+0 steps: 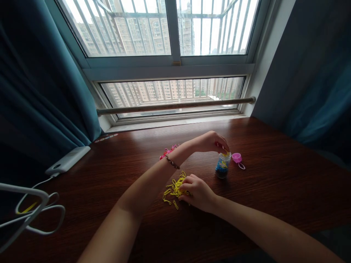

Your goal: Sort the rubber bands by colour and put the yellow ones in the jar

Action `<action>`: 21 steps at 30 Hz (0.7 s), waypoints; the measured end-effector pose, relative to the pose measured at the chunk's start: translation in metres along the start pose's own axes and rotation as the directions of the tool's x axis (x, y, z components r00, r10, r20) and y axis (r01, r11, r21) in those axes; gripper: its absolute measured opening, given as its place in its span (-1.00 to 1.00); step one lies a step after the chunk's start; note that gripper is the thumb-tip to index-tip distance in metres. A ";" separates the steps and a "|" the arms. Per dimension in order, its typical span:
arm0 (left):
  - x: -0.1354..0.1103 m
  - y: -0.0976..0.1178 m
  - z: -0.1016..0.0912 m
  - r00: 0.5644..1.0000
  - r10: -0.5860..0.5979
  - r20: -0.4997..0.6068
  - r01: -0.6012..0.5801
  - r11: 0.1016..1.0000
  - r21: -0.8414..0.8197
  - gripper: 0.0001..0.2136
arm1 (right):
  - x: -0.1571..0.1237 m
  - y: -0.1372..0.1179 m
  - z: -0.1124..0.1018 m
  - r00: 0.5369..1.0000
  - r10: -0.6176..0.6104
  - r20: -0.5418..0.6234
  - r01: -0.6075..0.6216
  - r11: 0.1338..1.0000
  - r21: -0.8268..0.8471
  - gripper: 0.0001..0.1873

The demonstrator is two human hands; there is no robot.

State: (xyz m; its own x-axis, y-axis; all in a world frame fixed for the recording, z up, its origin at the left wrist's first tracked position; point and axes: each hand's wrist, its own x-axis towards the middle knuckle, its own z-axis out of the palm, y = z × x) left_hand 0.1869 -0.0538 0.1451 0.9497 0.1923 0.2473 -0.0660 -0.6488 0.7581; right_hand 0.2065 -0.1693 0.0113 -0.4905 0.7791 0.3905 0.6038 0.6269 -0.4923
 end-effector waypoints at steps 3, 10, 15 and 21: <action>0.000 -0.003 0.001 0.999 -0.013 -0.038 0.014 0.999 0.030 -0.82 | 0.000 0.000 0.000 1.000 0.000 -0.001 0.000 1.000 0.003 -0.87; -0.001 -0.010 0.002 0.998 0.047 -0.046 -0.042 0.995 0.092 -0.82 | -0.001 -0.001 0.000 1.000 -0.002 0.002 0.002 1.000 0.001 -0.88; -0.004 -0.015 0.004 0.997 0.063 -0.048 -0.059 0.995 0.084 -0.85 | 0.000 -0.002 -0.001 1.000 -0.012 0.003 0.012 1.000 -0.003 -0.90; 0.000 -0.019 0.007 0.975 0.144 -0.169 -0.147 0.989 -0.010 -0.86 | 0.000 -0.001 0.000 1.000 0.001 0.001 -0.001 1.000 0.005 -0.89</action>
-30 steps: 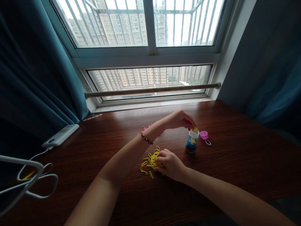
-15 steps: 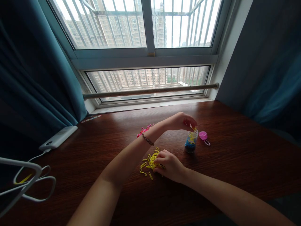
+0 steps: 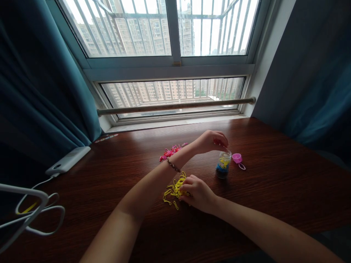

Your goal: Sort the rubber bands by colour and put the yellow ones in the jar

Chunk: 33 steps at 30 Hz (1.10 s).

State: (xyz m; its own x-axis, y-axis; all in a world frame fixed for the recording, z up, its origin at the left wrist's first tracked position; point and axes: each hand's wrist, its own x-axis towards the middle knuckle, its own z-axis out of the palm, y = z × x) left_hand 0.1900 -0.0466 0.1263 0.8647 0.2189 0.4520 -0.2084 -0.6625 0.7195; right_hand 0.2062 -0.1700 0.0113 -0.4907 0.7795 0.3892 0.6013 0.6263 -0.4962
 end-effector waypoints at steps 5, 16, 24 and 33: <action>0.006 0.004 0.006 0.975 0.033 -0.220 -0.041 0.999 -0.031 -0.87 | 0.000 0.002 0.001 1.000 -0.003 0.013 0.003 1.000 -0.005 -0.88; -0.016 -0.003 0.006 0.951 -0.273 -0.145 0.200 0.900 -0.386 -0.81 | -0.001 0.003 0.003 1.000 -0.005 0.010 0.006 1.000 -0.020 -0.89; -0.019 -0.002 0.010 0.969 -0.178 -0.170 0.106 0.925 -0.366 -0.84 | 0.000 0.002 0.001 1.000 -0.019 0.006 0.019 1.000 -0.020 -0.88; -0.019 -0.001 0.012 0.972 -0.186 -0.142 0.152 0.964 -0.218 -0.81 | 0.000 0.003 0.003 1.000 -0.013 0.003 0.013 0.999 -0.033 -0.87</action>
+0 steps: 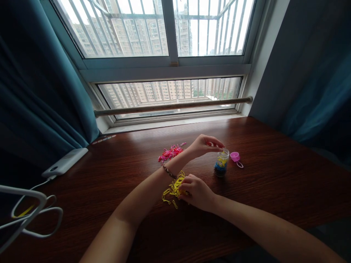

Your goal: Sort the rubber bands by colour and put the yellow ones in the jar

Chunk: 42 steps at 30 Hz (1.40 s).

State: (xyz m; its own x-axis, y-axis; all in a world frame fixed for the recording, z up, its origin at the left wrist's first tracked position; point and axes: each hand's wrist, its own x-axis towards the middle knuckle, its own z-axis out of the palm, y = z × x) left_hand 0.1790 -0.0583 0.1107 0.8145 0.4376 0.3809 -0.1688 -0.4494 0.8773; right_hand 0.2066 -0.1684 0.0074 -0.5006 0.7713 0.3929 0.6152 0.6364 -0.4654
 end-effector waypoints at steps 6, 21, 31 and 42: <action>-0.027 0.004 -0.013 0.993 -0.054 -0.107 0.060 0.997 0.052 -0.77 | 0.000 0.000 0.000 1.000 -0.017 -0.006 0.016 0.999 -0.052 -0.91; -0.188 -0.032 -0.043 0.903 -0.069 -0.425 0.289 0.828 0.481 -0.78 | 0.006 -0.007 -0.021 0.938 0.296 -0.178 -0.230 0.920 0.319 -0.93; -0.187 -0.033 -0.039 0.922 -0.032 -0.385 0.256 0.798 0.546 -0.79 | 0.011 -0.024 -0.126 0.815 0.479 -0.326 -0.371 0.864 0.341 -0.87; -0.186 -0.035 -0.040 0.930 -0.032 -0.365 0.246 0.793 0.558 -0.79 | 0.004 0.011 -0.196 0.735 0.413 -0.538 -0.463 0.885 0.046 -0.83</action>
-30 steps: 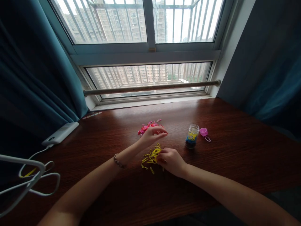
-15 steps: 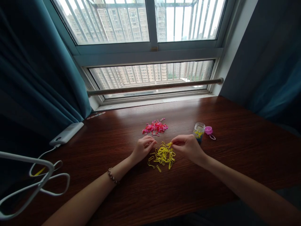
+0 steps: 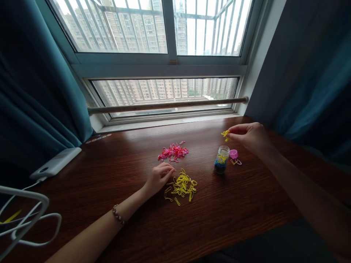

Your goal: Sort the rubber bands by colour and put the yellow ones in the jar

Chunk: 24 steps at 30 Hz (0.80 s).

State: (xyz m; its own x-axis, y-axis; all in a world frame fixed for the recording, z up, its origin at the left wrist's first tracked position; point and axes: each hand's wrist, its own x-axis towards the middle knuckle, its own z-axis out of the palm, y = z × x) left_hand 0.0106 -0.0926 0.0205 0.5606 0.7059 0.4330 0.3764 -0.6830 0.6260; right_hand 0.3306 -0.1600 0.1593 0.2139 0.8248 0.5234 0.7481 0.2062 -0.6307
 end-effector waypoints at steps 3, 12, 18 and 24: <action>0.000 -0.001 0.000 1.000 -0.005 0.002 0.005 1.000 0.007 -0.79 | -0.005 0.006 0.003 0.999 0.018 0.037 -0.017 1.000 -0.022 -0.82; 0.000 -0.004 0.001 1.000 -0.003 0.015 0.003 1.000 0.019 -0.78 | -0.005 0.009 0.007 0.978 0.026 0.208 0.006 0.988 -0.151 -0.84; 0.000 -0.003 0.001 1.000 -0.007 0.022 0.007 1.000 0.023 -0.79 | -0.002 0.009 0.011 0.933 0.016 0.359 0.060 0.978 -0.200 -0.92; 0.000 -0.001 0.001 1.000 -0.008 0.029 0.008 1.000 0.023 -0.78 | -0.004 0.005 0.016 0.914 -0.021 0.404 0.159 0.937 -0.311 -0.88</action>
State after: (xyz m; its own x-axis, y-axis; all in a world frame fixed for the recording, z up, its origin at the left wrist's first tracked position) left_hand 0.0109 -0.0920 0.0195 0.5787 0.7058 0.4086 0.3973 -0.6816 0.6145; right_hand 0.3240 -0.1538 0.1451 -0.0740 0.9627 0.2601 0.9303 0.1606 -0.3297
